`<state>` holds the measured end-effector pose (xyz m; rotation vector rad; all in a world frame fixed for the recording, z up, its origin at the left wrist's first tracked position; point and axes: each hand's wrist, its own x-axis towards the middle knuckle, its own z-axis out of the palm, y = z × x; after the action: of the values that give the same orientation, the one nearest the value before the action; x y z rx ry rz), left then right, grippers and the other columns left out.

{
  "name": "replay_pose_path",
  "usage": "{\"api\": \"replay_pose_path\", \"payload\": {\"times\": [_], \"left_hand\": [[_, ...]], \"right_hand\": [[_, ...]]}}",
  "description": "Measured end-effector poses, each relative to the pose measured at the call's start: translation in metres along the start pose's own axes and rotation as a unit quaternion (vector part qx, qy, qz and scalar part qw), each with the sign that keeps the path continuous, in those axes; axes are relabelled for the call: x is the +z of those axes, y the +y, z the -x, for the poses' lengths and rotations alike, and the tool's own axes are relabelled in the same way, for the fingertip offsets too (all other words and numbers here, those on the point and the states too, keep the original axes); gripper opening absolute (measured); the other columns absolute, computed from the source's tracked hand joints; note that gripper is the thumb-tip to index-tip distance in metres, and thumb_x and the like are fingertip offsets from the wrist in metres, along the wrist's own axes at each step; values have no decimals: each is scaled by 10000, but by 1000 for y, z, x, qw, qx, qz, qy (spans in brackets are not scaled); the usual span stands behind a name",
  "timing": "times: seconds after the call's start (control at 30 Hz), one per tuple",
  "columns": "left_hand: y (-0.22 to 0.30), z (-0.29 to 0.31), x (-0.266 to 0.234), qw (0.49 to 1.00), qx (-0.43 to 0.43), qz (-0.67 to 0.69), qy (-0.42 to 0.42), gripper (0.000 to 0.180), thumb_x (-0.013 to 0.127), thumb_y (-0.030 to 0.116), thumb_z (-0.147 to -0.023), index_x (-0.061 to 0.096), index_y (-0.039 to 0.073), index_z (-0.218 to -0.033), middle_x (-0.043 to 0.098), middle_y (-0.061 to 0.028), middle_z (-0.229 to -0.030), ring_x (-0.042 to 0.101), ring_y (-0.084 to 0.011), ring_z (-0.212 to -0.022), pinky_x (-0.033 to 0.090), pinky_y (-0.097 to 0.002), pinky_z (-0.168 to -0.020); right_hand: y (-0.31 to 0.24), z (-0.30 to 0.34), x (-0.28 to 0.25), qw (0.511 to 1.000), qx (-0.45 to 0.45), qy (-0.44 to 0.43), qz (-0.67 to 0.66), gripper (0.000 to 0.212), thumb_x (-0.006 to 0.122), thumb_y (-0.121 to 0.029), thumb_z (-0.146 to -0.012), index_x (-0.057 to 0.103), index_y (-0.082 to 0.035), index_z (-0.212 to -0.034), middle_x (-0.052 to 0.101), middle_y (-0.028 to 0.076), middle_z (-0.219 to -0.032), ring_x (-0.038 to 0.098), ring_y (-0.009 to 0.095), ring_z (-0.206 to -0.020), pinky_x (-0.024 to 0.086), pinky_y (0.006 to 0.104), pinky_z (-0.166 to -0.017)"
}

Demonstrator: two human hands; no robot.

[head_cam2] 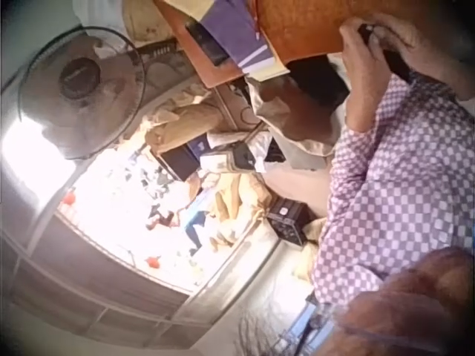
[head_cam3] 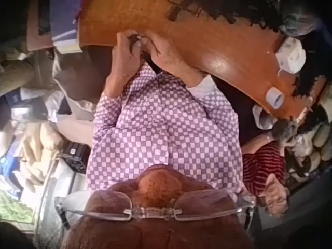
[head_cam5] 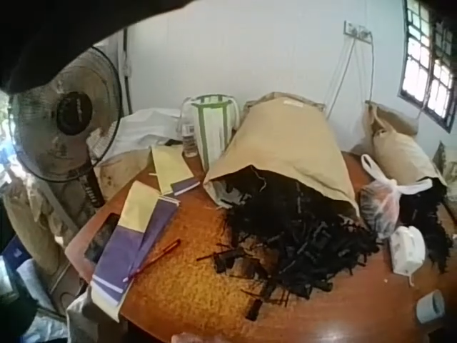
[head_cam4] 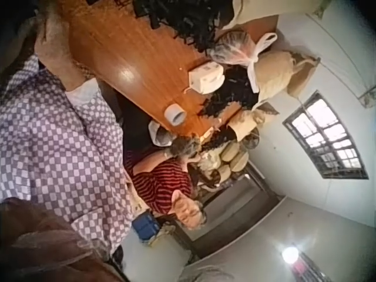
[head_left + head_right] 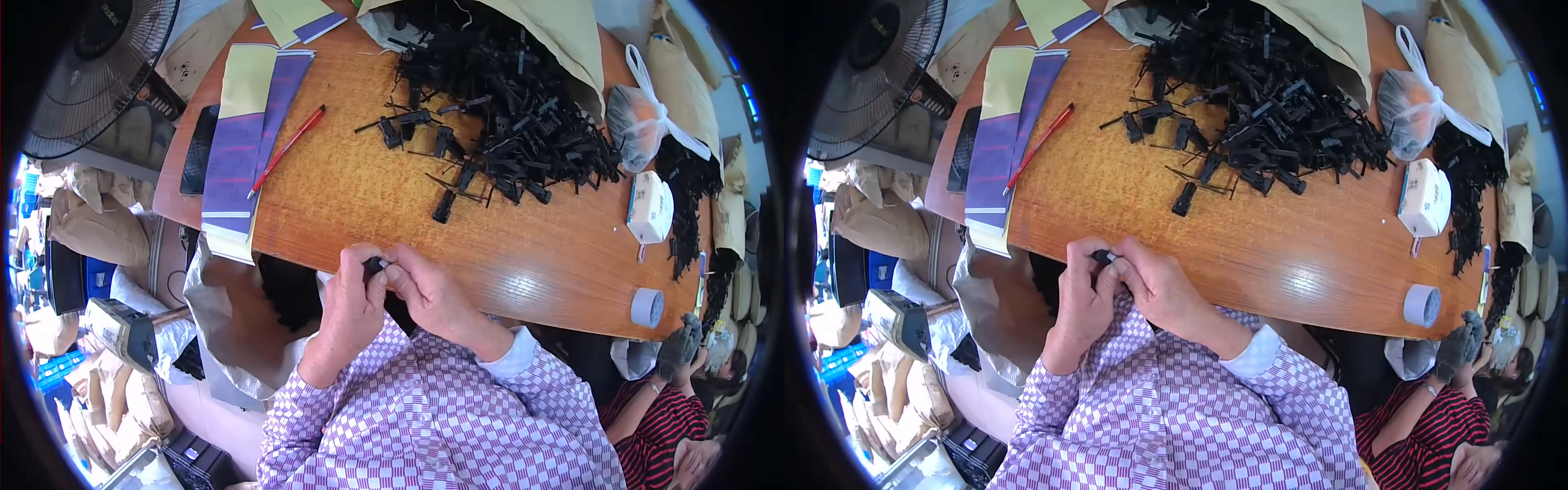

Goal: Assembling and inspecting small black plastic components on a factory workbench.

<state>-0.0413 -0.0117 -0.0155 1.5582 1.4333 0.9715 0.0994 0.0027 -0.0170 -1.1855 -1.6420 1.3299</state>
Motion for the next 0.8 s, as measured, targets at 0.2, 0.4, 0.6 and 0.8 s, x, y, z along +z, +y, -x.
{"api": "replay_pose_path", "payload": {"times": [0.2, 0.4, 0.6, 0.8], "left_hand": [[-3, 6, -13, 1000, 0, -26, 8, 254, 570, -33, -834, 449, 34, -1047, 588, -181, -812, 612, -387, -722, 480, -417, -588], [-26, 30, -73, 964, -53, -246, 81, 130, 566, 35, -856, 563, 43, -985, 603, -131, -797, 596, -243, -681, 477, -317, -619], [-43, 38, -92, 894, 54, -434, 94, 206, 571, 6, -839, 583, 36, -1042, 590, -148, -1014, 604, -249, -845, 497, -330, -650], [-2, -10, -24, 974, 111, -179, 84, 397, 672, -8, -765, 553, 21, -1143, 568, -181, -1129, 641, -273, -878, 540, -315, -669]], "right_hand": [[4, -4, 4, 994, 4, -16, -109, 143, 528, -172, -945, 547, -41, -999, 599, 88, -756, 598, 177, -655, 450, 282, -585], [4, -12, -78, 926, -45, 101, 360, 163, 626, -147, -852, 572, -58, -978, 640, 117, -823, 648, 231, -667, 500, 330, -537], [35, -23, -105, 856, -75, 121, 497, 121, 623, -145, -846, 551, -57, -887, 639, 98, -800, 632, 282, -669, 496, 362, -526], [24, -21, -108, 927, -76, 159, 331, 105, 609, -115, -855, 565, -20, -846, 624, 140, -791, 596, 341, -670, 472, 369, -553]]}}
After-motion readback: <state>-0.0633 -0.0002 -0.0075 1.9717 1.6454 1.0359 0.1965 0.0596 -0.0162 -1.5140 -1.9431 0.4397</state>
